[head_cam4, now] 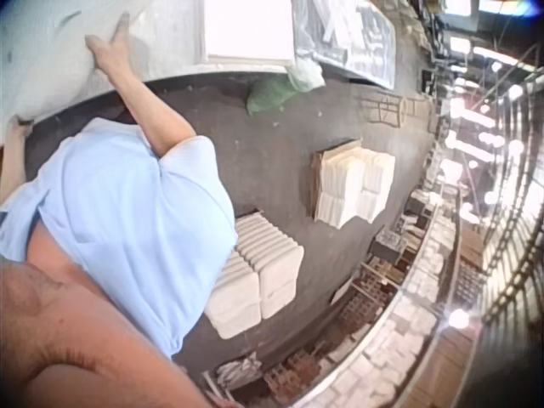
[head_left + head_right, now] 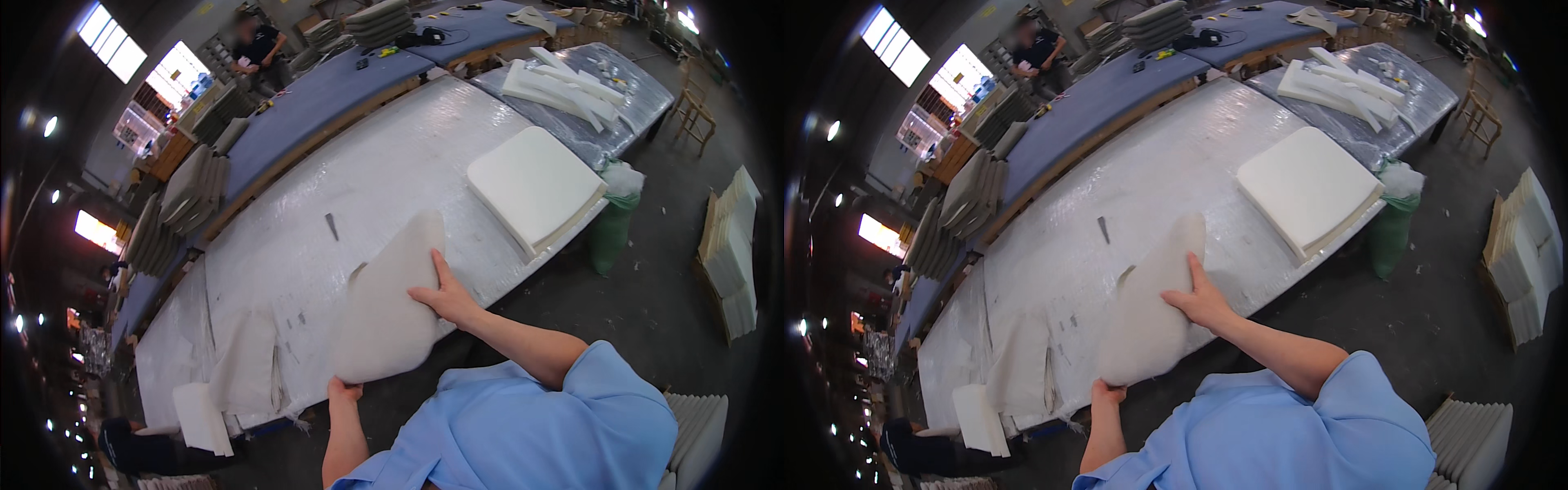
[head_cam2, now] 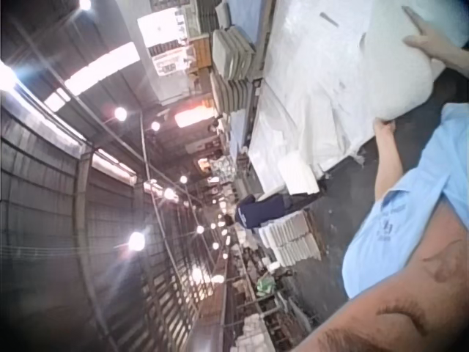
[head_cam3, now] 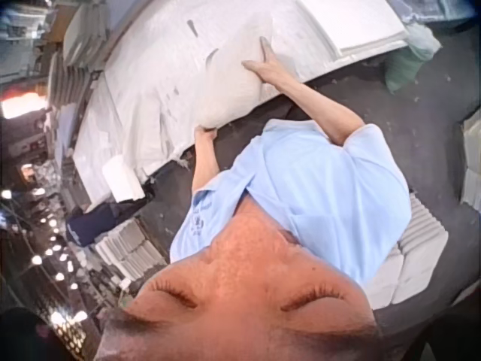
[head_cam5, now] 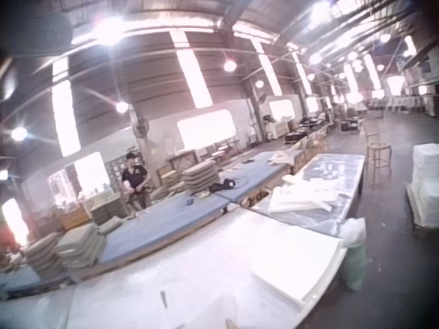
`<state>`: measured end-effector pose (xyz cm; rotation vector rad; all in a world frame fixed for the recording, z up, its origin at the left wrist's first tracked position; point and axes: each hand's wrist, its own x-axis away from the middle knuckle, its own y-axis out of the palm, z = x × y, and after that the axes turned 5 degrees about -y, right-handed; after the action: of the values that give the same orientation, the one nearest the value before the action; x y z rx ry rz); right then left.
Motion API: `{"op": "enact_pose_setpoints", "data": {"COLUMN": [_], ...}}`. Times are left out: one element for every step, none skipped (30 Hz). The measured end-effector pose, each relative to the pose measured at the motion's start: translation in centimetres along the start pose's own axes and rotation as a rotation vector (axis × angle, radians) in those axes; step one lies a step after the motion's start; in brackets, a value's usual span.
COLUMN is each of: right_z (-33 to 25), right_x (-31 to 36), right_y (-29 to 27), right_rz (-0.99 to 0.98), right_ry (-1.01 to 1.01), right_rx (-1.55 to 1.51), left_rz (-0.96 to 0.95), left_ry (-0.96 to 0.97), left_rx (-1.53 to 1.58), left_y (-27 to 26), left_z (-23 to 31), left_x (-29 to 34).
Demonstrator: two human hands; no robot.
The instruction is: The person repeatedly inserts rectangular foam pieces into fabric covers, aligns edges, and smooths the covers by hand. The person handles multiple foam pieces and covers one at a time on a large work table.
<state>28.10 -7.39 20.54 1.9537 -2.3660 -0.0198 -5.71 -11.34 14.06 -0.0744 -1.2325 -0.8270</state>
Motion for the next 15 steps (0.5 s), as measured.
{"op": "enact_pose_setpoints", "data": {"right_z": [-3.3, -5.9, -7.2, -8.1, -8.4, -8.1, -7.4, -6.8, -5.9, -4.8, -3.9, -3.2, -2.6, -2.5, -3.1], "right_x": [0.7, 1.0, 0.6, 0.1, 0.1, 0.1, -0.2, -0.8, -1.5, -2.2, -2.7, -2.8, -2.9, -2.7, -1.3], "right_y": [2.0, 3.1, 3.8, 4.5, 5.5, 6.5, 7.6, 8.7, 9.6, 10.1, 10.7, 11.5, 12.0, 13.0, 14.6], "right_rz": [-0.138, -0.250, -0.297, -0.353, -0.423, -0.451, -0.477, -0.501, -0.529, -0.561, -0.598, -0.649, -0.693, -0.755, -0.818], "right_ry": [0.054, 0.092, 0.097, 0.107, 0.123, 0.103, 0.076, 0.043, 0.007, -0.030, -0.065, -0.117, -0.172, -0.231, -0.153], "right_rx": [-0.029, -0.042, -0.003, 0.037, 0.080, 0.086, 0.094, 0.100, 0.110, 0.116, 0.119, 0.130, 0.145, 0.142, 0.138], "left_rz": [0.039, 0.042, 0.025, 0.018, 0.043, 0.070, 0.090, 0.039, -0.006, -0.046, -0.066, -0.082, -0.104, -0.026, 0.107], "left_ry": [0.037, 0.087, 0.126, 0.165, 0.205, 0.240, 0.277, 0.388, 0.500, 0.616, 0.679, 0.742, 0.803, 0.908, 1.012], "left_rx": [0.006, -0.053, -0.121, -0.183, -0.161, -0.137, -0.112, -0.128, -0.145, -0.164, -0.180, -0.194, -0.209, -0.309, -0.406], "left_y": [-1.6, -1.8, -0.9, -0.1, 0.0, 0.2, 0.6, 1.4, 2.2, 2.9, 3.6, 4.1, 4.6, 3.7, 0.8], "left_z": [0.6, 0.9, 0.7, 0.6, 0.7, 0.8, 0.7, 0.5, 0.1, -0.1, 0.1, 0.3, 0.3, 0.6, 1.0], "left_x": [0.9, 1.6, 1.8, 2.1, 2.7, 3.3, 4.1, 4.9, 5.9, 7.0, 8.2, 8.9, 9.6, 9.6, 9.5]}}
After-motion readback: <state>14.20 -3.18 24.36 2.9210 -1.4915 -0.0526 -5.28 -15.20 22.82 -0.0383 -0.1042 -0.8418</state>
